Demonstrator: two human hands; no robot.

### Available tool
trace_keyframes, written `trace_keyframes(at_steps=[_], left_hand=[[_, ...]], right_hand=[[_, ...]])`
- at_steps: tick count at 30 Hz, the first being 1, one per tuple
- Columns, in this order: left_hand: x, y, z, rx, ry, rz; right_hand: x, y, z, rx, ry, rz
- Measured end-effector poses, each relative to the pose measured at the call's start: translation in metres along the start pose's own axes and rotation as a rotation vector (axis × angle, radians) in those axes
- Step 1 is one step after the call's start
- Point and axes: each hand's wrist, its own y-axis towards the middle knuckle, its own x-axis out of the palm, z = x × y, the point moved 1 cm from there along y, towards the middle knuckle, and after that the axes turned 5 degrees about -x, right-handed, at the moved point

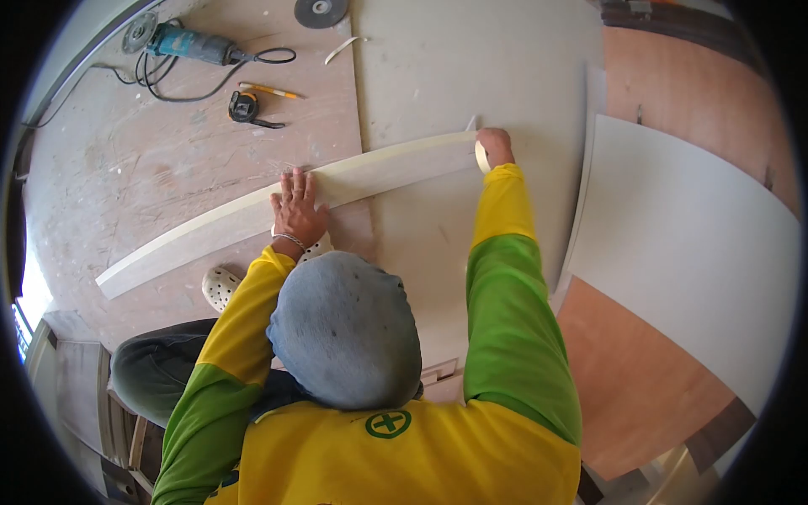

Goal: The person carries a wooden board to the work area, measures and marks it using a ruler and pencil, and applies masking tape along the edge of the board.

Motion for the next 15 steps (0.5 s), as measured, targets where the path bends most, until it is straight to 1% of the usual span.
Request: trace_keyframes(at_steps=[1, 3, 4, 6, 8, 10, 11, 12, 13, 14, 15], left_hand=[[0.001, 0.0, 0.006, -0.048, 0.028, -0.075], [0.009, -0.003, 0.005, -0.039, 0.071, -0.05], [0.009, -0.002, 0.004, -0.035, 0.077, -0.056], [0.002, -0.001, 0.007, -0.032, 0.083, -0.057], [-0.005, -0.002, 0.015, -0.109, 0.13, -0.155], [0.003, -0.002, 0.013, -0.085, 0.119, -0.127], [0.006, 0.0, 0.009, -0.067, 0.113, -0.093], [0.003, 0.003, 0.008, -0.078, 0.119, -0.089], [0.001, 0.002, 0.009, -0.071, 0.12, -0.096], [-0.001, -0.002, 0.011, -0.061, 0.116, -0.105], [-0.002, -0.001, 0.012, -0.06, 0.11, -0.099]], right_hand=[[-0.001, -0.007, -0.012, 0.002, -0.027, -0.024], [0.001, -0.031, -0.016, 0.049, 0.49, -0.003], [0.004, -0.03, -0.016, 0.051, 0.492, -0.006], [0.008, -0.022, -0.019, 0.096, 0.307, 0.082], [0.009, -0.013, -0.015, 0.133, 0.301, 0.106], [0.01, -0.006, -0.006, 0.17, 0.294, 0.126], [0.009, 0.002, -0.008, -0.163, -0.411, 0.117], [0.018, 0.007, -0.002, -0.323, -0.756, 0.074], [0.026, 0.011, 0.003, -0.497, -1.1, 0.09], [0.029, 0.014, 0.011, -0.152, -0.73, 0.135], [0.025, 0.023, 0.014, 0.007, -0.541, 0.152]])
